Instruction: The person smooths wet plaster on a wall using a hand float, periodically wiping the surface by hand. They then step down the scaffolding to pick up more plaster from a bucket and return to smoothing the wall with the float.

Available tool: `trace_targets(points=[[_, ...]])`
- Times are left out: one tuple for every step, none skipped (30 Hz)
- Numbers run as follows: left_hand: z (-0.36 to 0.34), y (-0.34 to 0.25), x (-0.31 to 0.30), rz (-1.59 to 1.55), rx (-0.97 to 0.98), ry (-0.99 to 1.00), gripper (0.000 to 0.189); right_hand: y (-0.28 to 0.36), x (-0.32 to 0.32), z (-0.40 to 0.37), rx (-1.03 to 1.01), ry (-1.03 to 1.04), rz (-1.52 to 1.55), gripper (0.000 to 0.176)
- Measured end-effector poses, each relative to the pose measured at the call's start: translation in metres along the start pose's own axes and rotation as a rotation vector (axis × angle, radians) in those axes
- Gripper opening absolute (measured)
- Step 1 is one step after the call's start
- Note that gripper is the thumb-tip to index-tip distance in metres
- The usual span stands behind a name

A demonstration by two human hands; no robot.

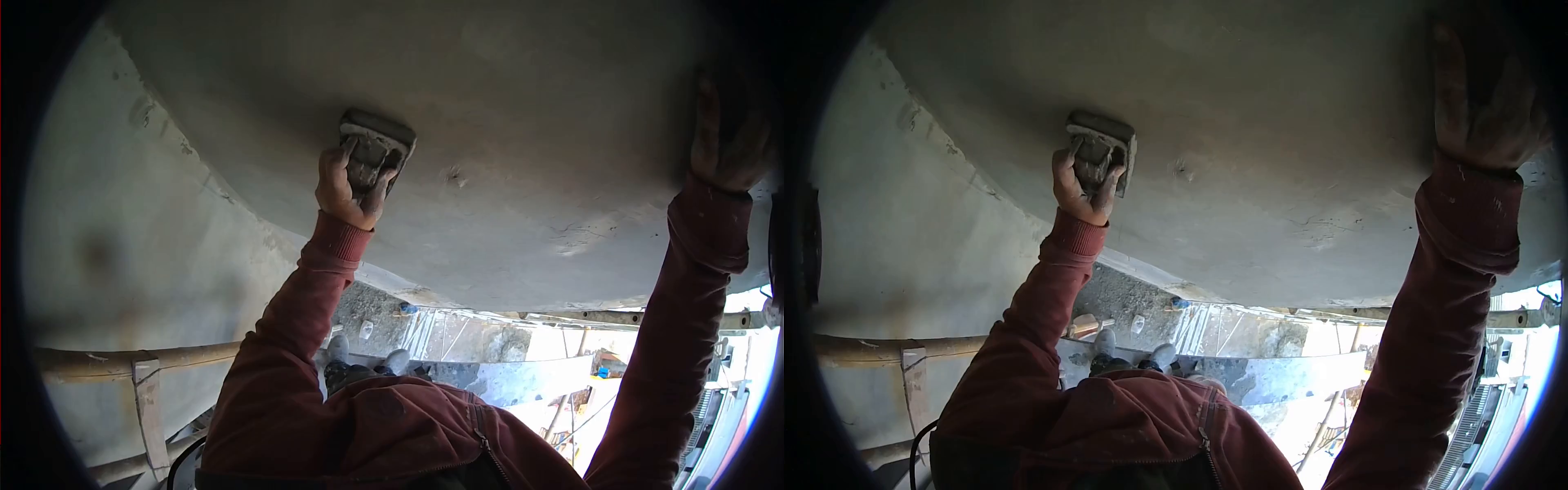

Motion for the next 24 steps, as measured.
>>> trace_targets(points=[[-0.014, 0.017, 0.003, 0.074, -0.052, 0.055, 0.063, -0.007, 0.001, -0.005, 0.003, -0.013, -0.009, 0.075], [-0.008, 0.022, -0.004, 0.073, -0.042, 0.055, 0.063, -0.008, 0.001, -0.005, 0.008, -0.017, -0.02, 0.075], [-0.006, 0.041, -0.014, -0.117, -0.179, 0.004, 0.063, -0.018, 0.004, -0.012, 0.011, -0.014, -0.028, 0.076], [-0.002, 0.05, -0.019, -0.304, -0.325, -0.047, 0.064, -0.012, 0.004, -0.006, 0.013, -0.006, -0.03, 0.076], [0.007, 0.044, -0.017, -0.303, -0.333, -0.043, 0.064, -0.001, 0.0, 0.001, 0.015, 0.0, -0.026, 0.076], [0.032, 0.025, -0.017, -0.426, -0.326, -0.116, 0.064, 0.008, -0.001, 0.008, 0.019, 0.005, -0.021, 0.077], [0.042, 0.013, -0.014, -0.549, -0.316, -0.19, 0.065, -0.034, 0.014, -0.02, 0.022, 0.008, -0.018, 0.077], [0.036, -0.005, -0.004, -0.344, -0.166, -0.115, 0.063, -0.019, 0.012, -0.009, 0.022, 0.014, -0.009, 0.078], [0.026, -0.022, 0.009, -0.139, -0.014, -0.042, 0.06, -0.011, 0.012, -0.008, 0.017, 0.015, 0.001, 0.078], [0.01, -0.039, 0.019, -0.006, 0.033, 0.057, 0.059, -0.005, 0.01, -0.006, 0.071, 0.006, -0.037, 0.077], [-0.018, -0.029, 0.027, 0.112, 0.016, 0.186, 0.06, -0.005, 0.007, -0.002, 0.13, -0.008, -0.085, 0.077], [-0.052, -0.002, 0.035, 0.228, -0.001, 0.323, 0.062, -0.004, 0.005, -0.001, 0.135, -0.016, -0.093, 0.077], [-0.09, 0.061, 0.028, 0.078, -0.187, 0.278, 0.063, -0.003, 0.004, 0.001, 0.128, -0.02, -0.096, 0.072], [-0.116, 0.11, 0.025, -0.078, -0.372, 0.237, 0.064, -0.002, 0.002, 0.002, 0.122, -0.02, -0.103, 0.068], [-0.057, 0.044, -0.007, 0.163, -0.192, 0.147, 0.058, -0.001, 0.001, 0.002, 0.116, -0.012, -0.109, 0.064], [-0.04, 0.064, -0.011, -0.133, -0.256, 0.005, 0.056, 0.0, 0.0, 0.003, 0.107, 0.003, -0.108, 0.06], [-0.005, 0.042, -0.011, -0.271, -0.178, -0.03, 0.056, 0.0, -0.001, 0.003, 0.096, 0.014, -0.102, 0.056], [0.037, 0.011, -0.015, -0.404, -0.098, -0.07, 0.057, 0.001, -0.002, 0.003, 0.084, 0.02, -0.094, 0.052], [0.068, -0.01, -0.01, -0.427, -0.036, -0.038, 0.059, 0.002, -0.003, 0.003, 0.073, 0.022, -0.085, 0.048], [0.091, -0.031, -0.005, -0.448, 0.026, -0.005, 0.06, 0.002, -0.004, 0.003, 0.063, 0.024, -0.073, 0.044], [0.111, -0.071, 0.003, -0.315, 0.143, -0.002, 0.058, -0.004, -0.002, -0.001, 0.067, 0.027, -0.068, 0.044], [0.118, -0.104, 0.012, -0.183, 0.257, 0.002, 0.057, -0.015, 0.001, -0.008, 0.071, 0.054, -0.017, 0.045], [0.111, -0.11, 0.013, -0.182, 0.252, 0.005, 0.057, -0.02, 0.004, -0.011, 0.07, 0.08, 0.033, 0.045], [0.101, -0.121, 0.023, -0.029, 0.25, 0.117, 0.056, -0.01, 0.0, -0.003, 0.064, 0.076, 0.035, 0.045]])
Point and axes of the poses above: each hand's wrist, its own z-axis towards the middle knuckle, its own x-axis out of the palm, y = z × x, the point moved 9 cm from there along z, towards the middle knuckle, and after that the axes turned 9 degrees about y, right-handed, at the moved point
